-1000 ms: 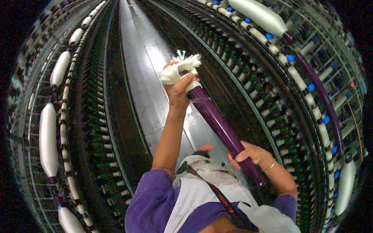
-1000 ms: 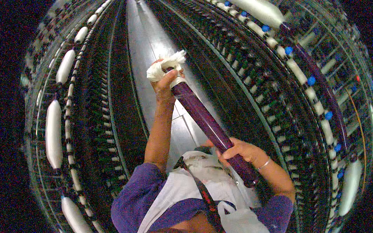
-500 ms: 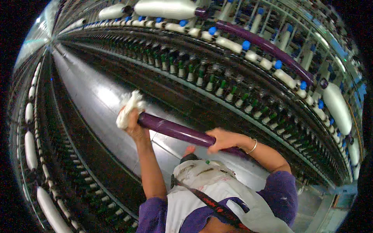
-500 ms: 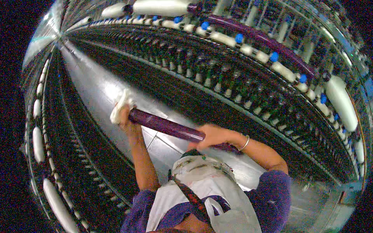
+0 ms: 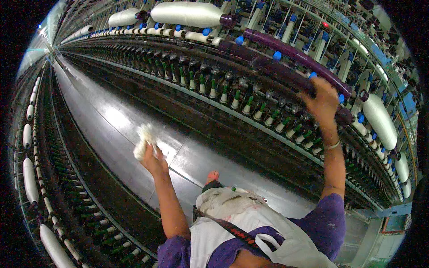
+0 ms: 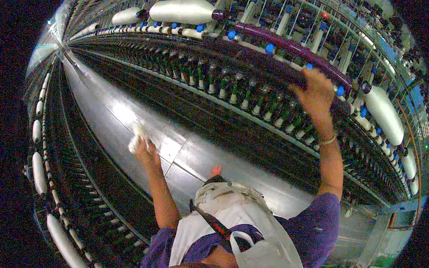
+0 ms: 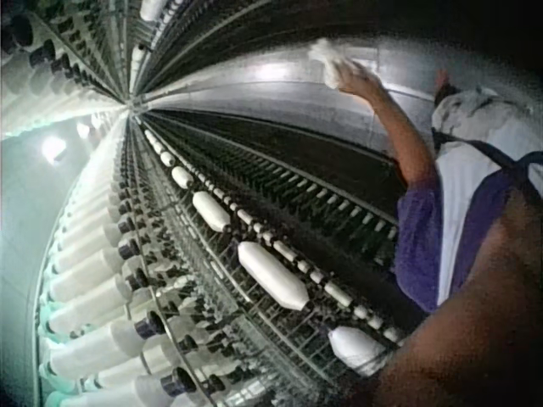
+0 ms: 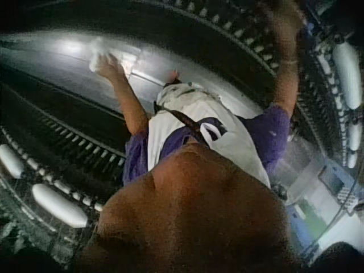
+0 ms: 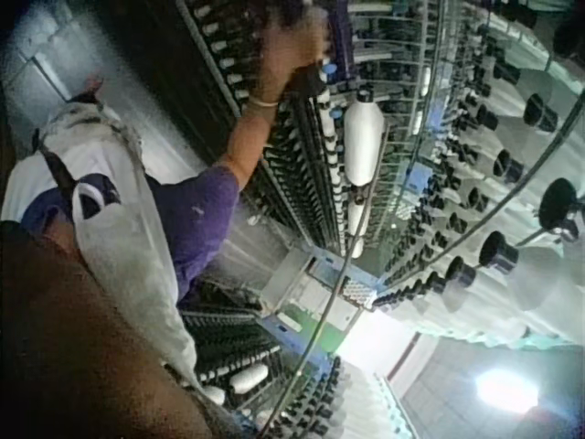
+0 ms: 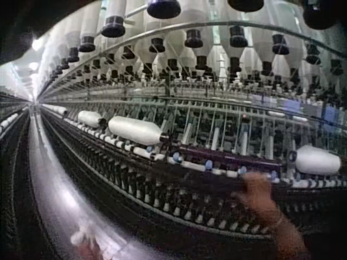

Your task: The person walks along a spinning frame in a textile factory, removes empty bobbins, and installs new ones. They then thread the yarn through guides and tensioners to restart the spinning process.

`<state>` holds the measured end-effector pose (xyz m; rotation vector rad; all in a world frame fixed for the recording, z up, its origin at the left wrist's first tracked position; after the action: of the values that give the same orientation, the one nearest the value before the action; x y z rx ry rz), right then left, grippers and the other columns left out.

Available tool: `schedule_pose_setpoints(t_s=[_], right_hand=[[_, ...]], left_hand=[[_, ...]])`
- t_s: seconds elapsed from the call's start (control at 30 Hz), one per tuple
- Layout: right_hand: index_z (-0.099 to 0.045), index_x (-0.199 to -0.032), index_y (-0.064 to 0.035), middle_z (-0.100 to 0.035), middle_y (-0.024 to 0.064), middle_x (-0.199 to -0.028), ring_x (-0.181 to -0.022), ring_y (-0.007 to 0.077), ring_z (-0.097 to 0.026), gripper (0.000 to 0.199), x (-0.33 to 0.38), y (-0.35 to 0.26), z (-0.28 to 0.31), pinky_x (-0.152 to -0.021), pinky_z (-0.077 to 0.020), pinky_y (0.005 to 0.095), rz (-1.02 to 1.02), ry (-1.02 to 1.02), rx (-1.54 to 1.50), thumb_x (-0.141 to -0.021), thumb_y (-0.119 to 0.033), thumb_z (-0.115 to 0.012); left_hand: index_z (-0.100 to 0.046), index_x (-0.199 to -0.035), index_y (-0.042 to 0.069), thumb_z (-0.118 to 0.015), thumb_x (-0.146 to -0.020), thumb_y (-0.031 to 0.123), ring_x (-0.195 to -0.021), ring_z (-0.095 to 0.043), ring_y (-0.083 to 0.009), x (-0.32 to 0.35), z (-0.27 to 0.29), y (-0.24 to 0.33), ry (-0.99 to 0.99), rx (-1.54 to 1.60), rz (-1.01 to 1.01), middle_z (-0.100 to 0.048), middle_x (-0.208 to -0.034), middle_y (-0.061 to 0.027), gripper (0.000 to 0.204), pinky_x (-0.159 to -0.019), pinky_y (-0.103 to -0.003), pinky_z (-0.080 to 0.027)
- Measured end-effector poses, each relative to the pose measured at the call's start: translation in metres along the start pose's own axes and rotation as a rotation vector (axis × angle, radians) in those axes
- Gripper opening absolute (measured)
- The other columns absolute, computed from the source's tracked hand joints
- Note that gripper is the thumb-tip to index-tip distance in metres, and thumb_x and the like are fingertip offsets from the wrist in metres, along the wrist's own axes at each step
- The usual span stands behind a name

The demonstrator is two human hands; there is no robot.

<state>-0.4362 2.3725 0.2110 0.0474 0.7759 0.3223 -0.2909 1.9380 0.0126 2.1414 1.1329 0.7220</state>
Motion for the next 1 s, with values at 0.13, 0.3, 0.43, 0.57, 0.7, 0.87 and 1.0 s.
schedule_pose_setpoints(t_s=[0.13, 0.3, 0.43, 0.57, 0.7, 0.87, 1.0], right_hand=[[-0.057, -0.112, -0.0087, -0.06, 0.0081, -0.101, -0.093, 0.027, -0.057, 0.056, -0.064, 0.083, -0.034, -0.079, -0.0443, 0.044, 0.049, 0.218, 0.39, -0.08, -0.055, -0.056], [-0.053, -0.123, -0.0081, -0.057, 0.0131, -0.121, -0.112, 0.0324, -0.052, 0.046, -0.104, 0.135, -0.086, -0.094, -0.0389, 0.0439, -0.062, 0.009, 0.28, -0.091, -0.041, -0.05], [-0.056, -0.12, -0.0018, -0.06, 0.0164, -0.117, -0.106, 0.0338, -0.056, 0.038, -0.094, 0.08, -0.078, -0.093, -0.0415, 0.0413, -0.176, 0.406, 0.118, -0.092, -0.027, -0.052], [-0.056, -0.12, -0.0043, -0.065, 0.0145, -0.101, -0.085, 0.0311, -0.061, 0.033, -0.02, -0.099, -0.126, -0.076, -0.0477, 0.0394, -0.263, -0.131, -0.575, -0.093, -0.019, -0.045], [-0.059, -0.108, -0.0048, -0.065, 0.0163, -0.076, -0.065, 0.0267, -0.064, 0.023, 0.086, -0.258, -0.232, -0.06, -0.0502, 0.0394, 0.179, -0.858, -0.856, -0.088, -0.012, -0.05], [-0.068, -0.076, -0.0026, -0.067, 0.0104, -0.066, -0.051, 0.0206, -0.063, 0.021, 0.136, -0.303, -0.304, -0.05, -0.0507, 0.033, 0.208, -1.847, -0.855, -0.081, -0.018, -0.054], [-0.069, -0.072, -0.0037, -0.067, 0.0153, -0.069, -0.059, 0.0269, -0.066, 0.024, 0.123, -0.359, -0.321, -0.055, -0.0524, 0.038, 0.953, -1.703, -0.68, -0.075, -0.025, -0.058]], left_hand=[[-0.055, -0.111, 0.002, -0.057, -0.076, 0.004, -0.071, -0.055, -0.0114, 0.039, 0.079, -0.059, -0.408, -0.45, 0.043, -0.06, -0.087, -0.0027, 0.035, -0.061, -0.023, -0.044], [-0.05, -0.118, -0.002, -0.058, -0.081, 0.017, -0.095, -0.057, -0.0196, 0.088, 0.198, -0.095, -0.976, -1.168, 0.67, -0.059, -0.107, -0.007, 0.042, -0.082, -0.033, -0.047], [-0.046, -0.127, -0.003, -0.056, -0.086, 0.025, -0.105, -0.053, -0.0219, 0.066, 0.23, -0.083, -0.97, -1.121, 1.357, -0.057, -0.116, -0.0104, 0.051, -0.09, -0.036, -0.044], [-0.046, -0.127, -0.002, -0.056, -0.086, 0.024, -0.107, -0.053, -0.022, 0.012, 0.218, -0.101, -1.124, -1.004, 1.345, -0.056, -0.118, -0.0095, 0.05, -0.092, -0.036, -0.042], [-0.047, -0.128, 0.0, -0.056, -0.087, 0.024, -0.108, -0.052, -0.022, -0.071, 0.223, -0.12, -1.1, -0.99, 1.243, -0.056, -0.119, -0.0085, 0.048, -0.094, -0.037, -0.041], [-0.048, -0.129, 0.002, -0.056, -0.088, 0.024, -0.11, -0.051, -0.0221, -0.173, 0.241, -0.105, -1.015, -0.987, 1.15, -0.055, -0.122, -0.0073, 0.047, -0.097, -0.038, -0.039], [-0.049, -0.13, 0.003, -0.055, -0.089, 0.024, -0.112, -0.05, -0.0222, -0.221, 0.251, -0.075, -0.981, -0.925, 1.168, -0.054, -0.123, -0.0064, 0.046, -0.099, -0.038, -0.038]])
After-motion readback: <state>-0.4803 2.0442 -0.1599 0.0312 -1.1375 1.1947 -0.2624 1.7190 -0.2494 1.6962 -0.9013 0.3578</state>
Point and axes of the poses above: each hand's wrist, its own x-axis away from the middle knuckle, its own z-axis out of the back of the hand, y = z × x, the point moved 1 cm from there along -x, towards the middle knuckle
